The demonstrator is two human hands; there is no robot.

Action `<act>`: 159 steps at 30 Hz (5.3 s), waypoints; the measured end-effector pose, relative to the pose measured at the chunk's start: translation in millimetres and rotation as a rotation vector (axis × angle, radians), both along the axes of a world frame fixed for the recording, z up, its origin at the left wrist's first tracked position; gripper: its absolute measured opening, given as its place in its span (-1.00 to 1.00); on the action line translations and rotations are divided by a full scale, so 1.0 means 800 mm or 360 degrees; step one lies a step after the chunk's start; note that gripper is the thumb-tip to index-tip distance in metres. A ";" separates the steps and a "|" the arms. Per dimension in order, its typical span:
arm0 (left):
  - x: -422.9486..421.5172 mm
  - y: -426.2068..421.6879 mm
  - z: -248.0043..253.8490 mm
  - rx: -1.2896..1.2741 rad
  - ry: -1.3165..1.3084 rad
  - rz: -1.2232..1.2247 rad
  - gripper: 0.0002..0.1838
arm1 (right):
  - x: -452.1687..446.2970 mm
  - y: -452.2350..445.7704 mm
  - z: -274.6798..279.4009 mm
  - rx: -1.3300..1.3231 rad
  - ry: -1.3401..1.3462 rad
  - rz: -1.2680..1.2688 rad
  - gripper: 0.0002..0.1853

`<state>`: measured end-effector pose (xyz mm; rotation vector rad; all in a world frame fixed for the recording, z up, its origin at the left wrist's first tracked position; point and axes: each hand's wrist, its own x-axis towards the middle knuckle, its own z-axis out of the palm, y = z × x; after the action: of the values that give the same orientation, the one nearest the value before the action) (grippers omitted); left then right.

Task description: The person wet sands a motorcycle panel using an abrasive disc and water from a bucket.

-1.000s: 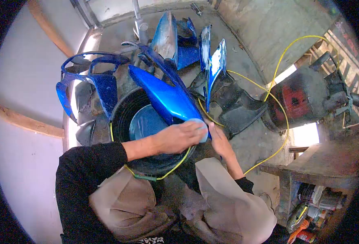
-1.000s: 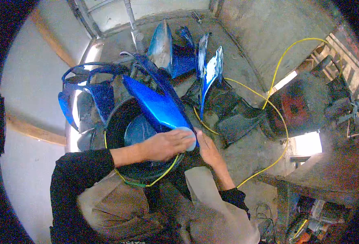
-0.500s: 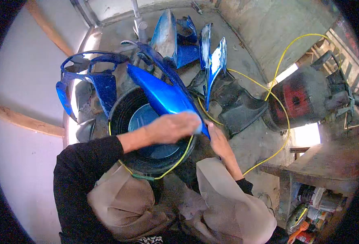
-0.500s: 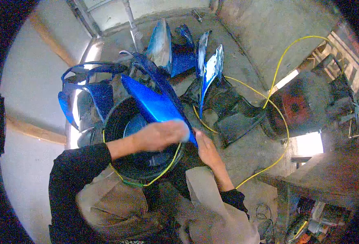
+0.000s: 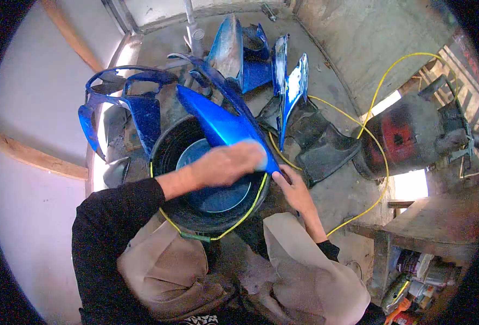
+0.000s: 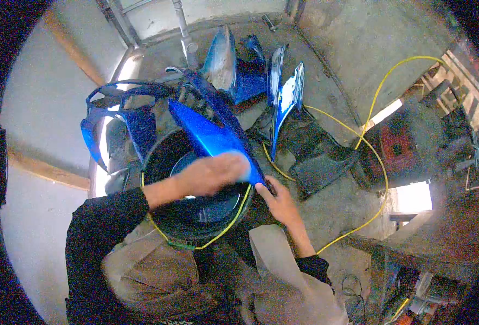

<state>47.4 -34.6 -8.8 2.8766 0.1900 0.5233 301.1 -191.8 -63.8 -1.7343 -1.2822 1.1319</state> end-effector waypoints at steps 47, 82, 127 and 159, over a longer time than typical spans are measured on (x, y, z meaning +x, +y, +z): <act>-0.075 0.086 0.004 0.0169 -0.0303 0.0510 -0.55 | -0.004 -0.002 0.008 0.0012 0.0006 -0.0098 -0.36; -0.058 0.069 0.008 0.0150 -0.0293 0.0659 -0.60 | -0.004 0.002 0.022 -0.0002 0.0076 -0.0009 -0.38; -0.044 0.012 -0.021 0.0034 -0.0076 0.0290 -0.44 | 0.001 0.000 -0.006 0.0080 0.0003 -0.0072 -0.34; -0.029 -0.002 -0.010 0.0004 -0.0095 0.0188 -0.54 | -0.007 -0.005 0.012 0.0052 0.0040 -0.0109 -0.40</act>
<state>23.9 -36.3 -16.6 2.8607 0.3515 0.6301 295.6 -195.4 -54.1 -1.7220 -1.2104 1.0845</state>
